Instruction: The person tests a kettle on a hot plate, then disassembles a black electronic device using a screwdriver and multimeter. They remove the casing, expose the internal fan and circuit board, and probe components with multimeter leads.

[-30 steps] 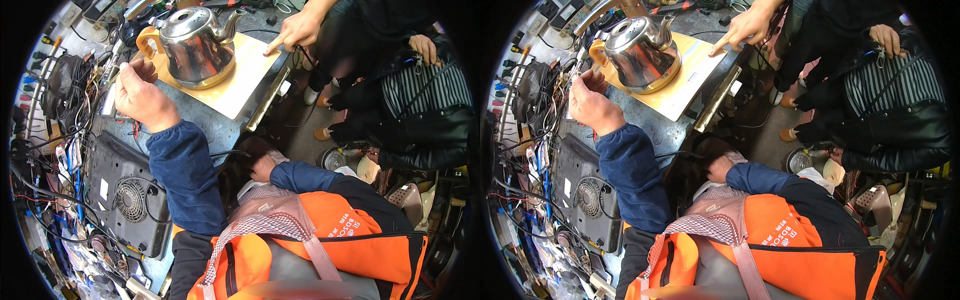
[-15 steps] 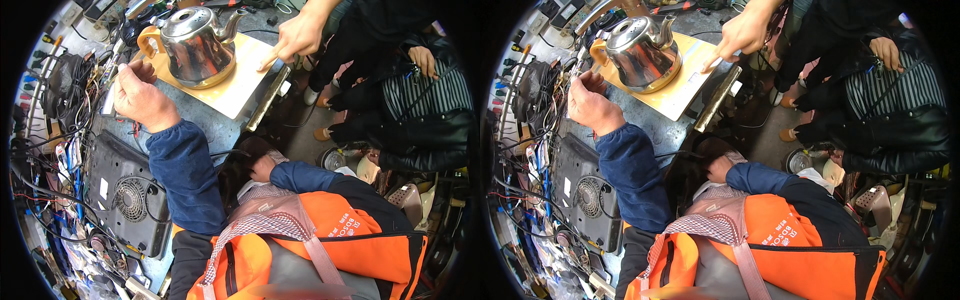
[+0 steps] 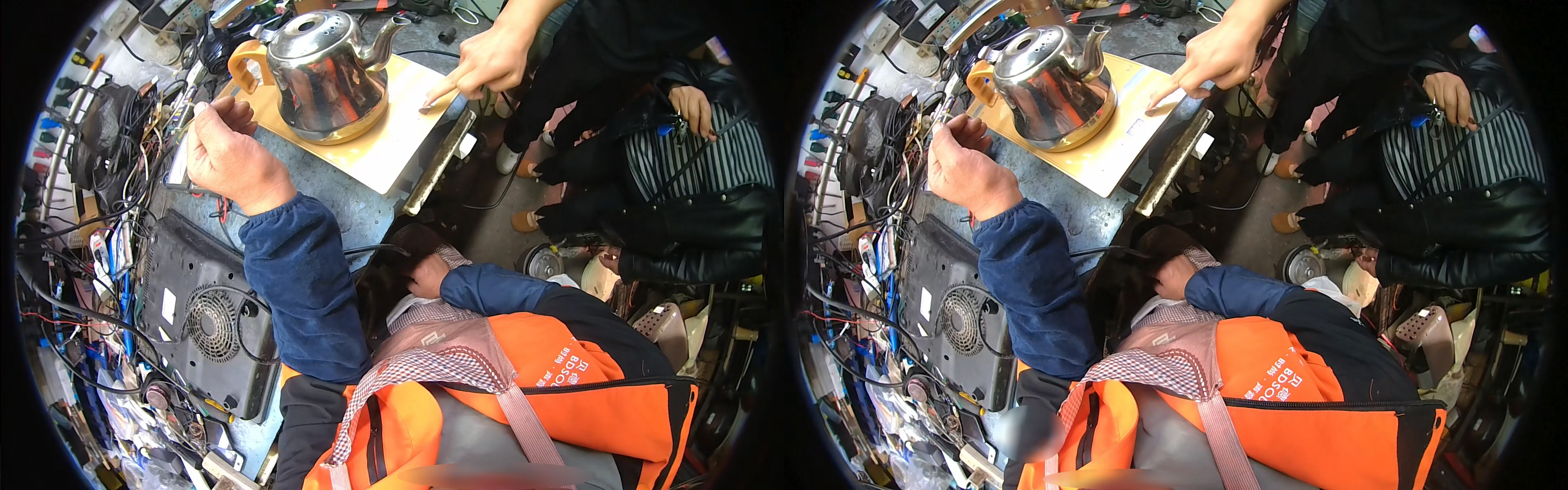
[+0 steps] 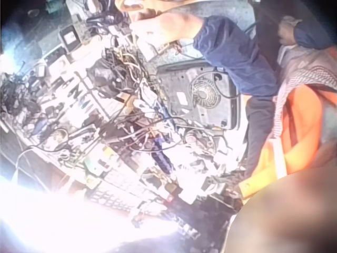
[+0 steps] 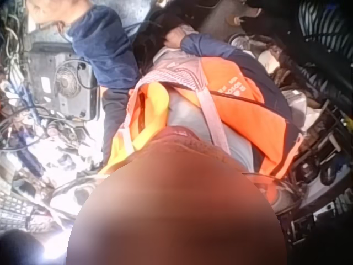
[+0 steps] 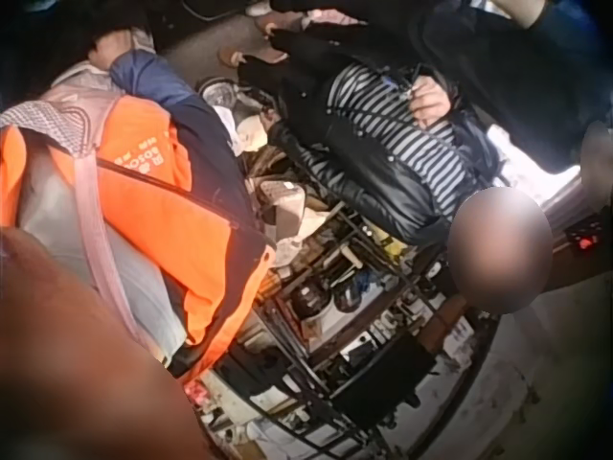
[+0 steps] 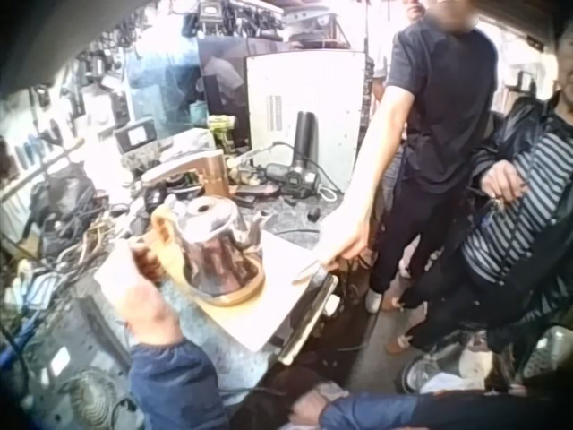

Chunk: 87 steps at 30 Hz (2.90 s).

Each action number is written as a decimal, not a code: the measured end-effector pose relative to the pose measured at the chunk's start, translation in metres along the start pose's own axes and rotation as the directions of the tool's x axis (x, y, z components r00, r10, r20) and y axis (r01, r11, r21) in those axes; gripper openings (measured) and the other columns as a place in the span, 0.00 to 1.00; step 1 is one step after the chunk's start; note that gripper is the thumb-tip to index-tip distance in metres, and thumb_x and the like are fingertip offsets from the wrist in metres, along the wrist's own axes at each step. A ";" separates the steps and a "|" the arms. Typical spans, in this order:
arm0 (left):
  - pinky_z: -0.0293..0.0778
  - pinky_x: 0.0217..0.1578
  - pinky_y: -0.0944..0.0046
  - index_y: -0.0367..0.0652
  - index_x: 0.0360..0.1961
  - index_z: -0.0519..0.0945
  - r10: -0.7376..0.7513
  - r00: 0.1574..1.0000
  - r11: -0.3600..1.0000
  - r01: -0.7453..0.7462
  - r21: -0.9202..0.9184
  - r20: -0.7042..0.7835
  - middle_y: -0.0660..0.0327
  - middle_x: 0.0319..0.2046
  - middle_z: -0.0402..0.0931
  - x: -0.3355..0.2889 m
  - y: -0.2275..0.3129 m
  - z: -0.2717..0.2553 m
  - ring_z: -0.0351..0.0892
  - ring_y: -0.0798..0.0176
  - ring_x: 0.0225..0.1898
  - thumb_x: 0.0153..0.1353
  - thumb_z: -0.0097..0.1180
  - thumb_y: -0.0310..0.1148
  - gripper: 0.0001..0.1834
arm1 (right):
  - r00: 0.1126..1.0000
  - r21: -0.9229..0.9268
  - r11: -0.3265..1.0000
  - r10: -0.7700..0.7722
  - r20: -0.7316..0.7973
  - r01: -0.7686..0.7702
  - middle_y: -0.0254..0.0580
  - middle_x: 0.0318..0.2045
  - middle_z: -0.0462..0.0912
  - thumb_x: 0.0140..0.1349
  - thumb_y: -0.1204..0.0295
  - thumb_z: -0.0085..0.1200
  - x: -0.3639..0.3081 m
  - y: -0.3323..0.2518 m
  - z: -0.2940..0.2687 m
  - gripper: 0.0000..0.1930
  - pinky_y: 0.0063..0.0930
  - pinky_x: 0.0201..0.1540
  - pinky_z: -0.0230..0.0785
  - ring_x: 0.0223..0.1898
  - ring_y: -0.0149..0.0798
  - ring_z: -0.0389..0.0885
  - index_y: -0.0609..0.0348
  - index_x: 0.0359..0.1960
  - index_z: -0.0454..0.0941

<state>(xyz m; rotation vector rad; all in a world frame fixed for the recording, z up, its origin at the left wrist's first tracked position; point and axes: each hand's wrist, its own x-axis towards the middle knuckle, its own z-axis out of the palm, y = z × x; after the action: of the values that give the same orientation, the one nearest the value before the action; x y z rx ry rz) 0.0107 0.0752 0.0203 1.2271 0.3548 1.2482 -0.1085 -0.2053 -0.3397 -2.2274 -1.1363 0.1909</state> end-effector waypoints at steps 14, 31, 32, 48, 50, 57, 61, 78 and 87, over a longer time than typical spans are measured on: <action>0.80 0.32 0.66 0.35 0.36 0.88 -0.004 1.000 1.000 0.004 -0.009 -0.008 0.57 0.27 0.87 -0.001 0.002 0.001 0.87 0.66 0.29 0.82 0.54 0.41 0.21 | 0.998 -0.002 1.000 0.018 0.055 -0.017 0.53 0.38 0.92 0.55 0.66 0.65 0.000 0.002 0.001 0.18 0.54 0.43 0.84 0.39 0.60 0.90 0.52 0.47 0.94; 0.80 0.33 0.66 0.36 0.36 0.88 0.000 1.000 1.000 0.000 -0.006 -0.002 0.58 0.28 0.87 -0.002 0.001 0.000 0.87 0.65 0.30 0.82 0.54 0.41 0.21 | 1.000 0.033 0.999 -0.011 -0.017 0.012 0.55 0.36 0.90 0.54 0.65 0.66 0.001 0.001 0.000 0.13 0.57 0.41 0.83 0.37 0.62 0.89 0.54 0.40 0.92; 0.80 0.33 0.66 0.36 0.36 0.88 0.001 1.000 1.000 -0.001 -0.009 -0.002 0.58 0.28 0.88 -0.002 0.001 0.000 0.87 0.65 0.30 0.82 0.54 0.41 0.21 | 1.000 0.055 0.998 -0.009 -0.023 0.010 0.55 0.36 0.90 0.54 0.65 0.66 0.001 0.000 0.000 0.14 0.57 0.41 0.83 0.38 0.62 0.89 0.54 0.40 0.92; 0.79 0.32 0.66 0.35 0.36 0.88 -0.001 1.000 1.000 0.001 -0.010 0.000 0.57 0.28 0.87 -0.002 0.004 0.001 0.87 0.66 0.29 0.82 0.54 0.40 0.21 | 1.000 0.050 0.999 0.000 -0.005 0.000 0.55 0.38 0.90 0.53 0.66 0.66 0.003 -0.005 -0.007 0.14 0.58 0.43 0.83 0.39 0.63 0.89 0.55 0.41 0.92; 0.79 0.32 0.66 0.35 0.36 0.88 0.008 1.000 1.000 -0.008 0.004 -0.007 0.57 0.27 0.87 -0.003 0.005 0.001 0.86 0.66 0.29 0.82 0.54 0.39 0.21 | 1.000 0.029 0.999 0.017 0.011 -0.017 0.56 0.37 0.90 0.52 0.66 0.66 0.003 -0.004 -0.006 0.13 0.58 0.42 0.83 0.39 0.63 0.89 0.55 0.39 0.91; 0.79 0.32 0.66 0.35 0.36 0.88 0.014 1.000 1.000 -0.014 -0.008 0.006 0.57 0.28 0.87 -0.003 0.005 0.000 0.86 0.66 0.29 0.82 0.54 0.39 0.21 | 1.000 0.053 0.999 -0.003 -0.028 0.004 0.56 0.37 0.90 0.52 0.66 0.65 0.001 -0.003 -0.004 0.13 0.58 0.42 0.83 0.39 0.64 0.89 0.55 0.39 0.91; 0.79 0.32 0.66 0.35 0.36 0.88 0.001 1.000 1.000 -0.001 -0.016 -0.009 0.57 0.27 0.87 -0.003 0.005 0.001 0.86 0.66 0.29 0.82 0.55 0.40 0.21 | 0.999 0.034 0.999 -0.011 -0.037 0.012 0.56 0.38 0.90 0.52 0.67 0.65 0.002 -0.003 -0.004 0.15 0.58 0.43 0.83 0.40 0.64 0.89 0.54 0.41 0.92; 0.78 0.32 0.67 0.35 0.36 0.88 0.016 1.000 1.000 -0.016 -0.009 -0.002 0.57 0.27 0.88 -0.004 0.009 0.000 0.86 0.67 0.29 0.82 0.54 0.39 0.21 | 0.997 -0.019 0.999 0.036 0.065 -0.035 0.52 0.38 0.91 0.54 0.65 0.65 0.001 0.001 0.000 0.16 0.55 0.43 0.84 0.39 0.60 0.90 0.53 0.44 0.93; 0.79 0.33 0.66 0.35 0.37 0.88 0.022 1.000 1.000 -0.022 0.009 -0.005 0.58 0.28 0.88 -0.006 0.011 0.001 0.86 0.67 0.29 0.82 0.53 0.41 0.22 | 0.998 -0.023 0.999 0.026 0.065 -0.025 0.52 0.38 0.92 0.54 0.64 0.65 0.001 0.003 0.002 0.17 0.54 0.44 0.84 0.40 0.60 0.90 0.52 0.45 0.93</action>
<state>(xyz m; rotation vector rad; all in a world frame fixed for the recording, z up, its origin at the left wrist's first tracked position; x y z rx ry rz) 0.0038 0.0676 0.0279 1.2380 0.3518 1.2702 -0.1070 -0.2051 -0.3429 -2.2705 -1.1499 0.2644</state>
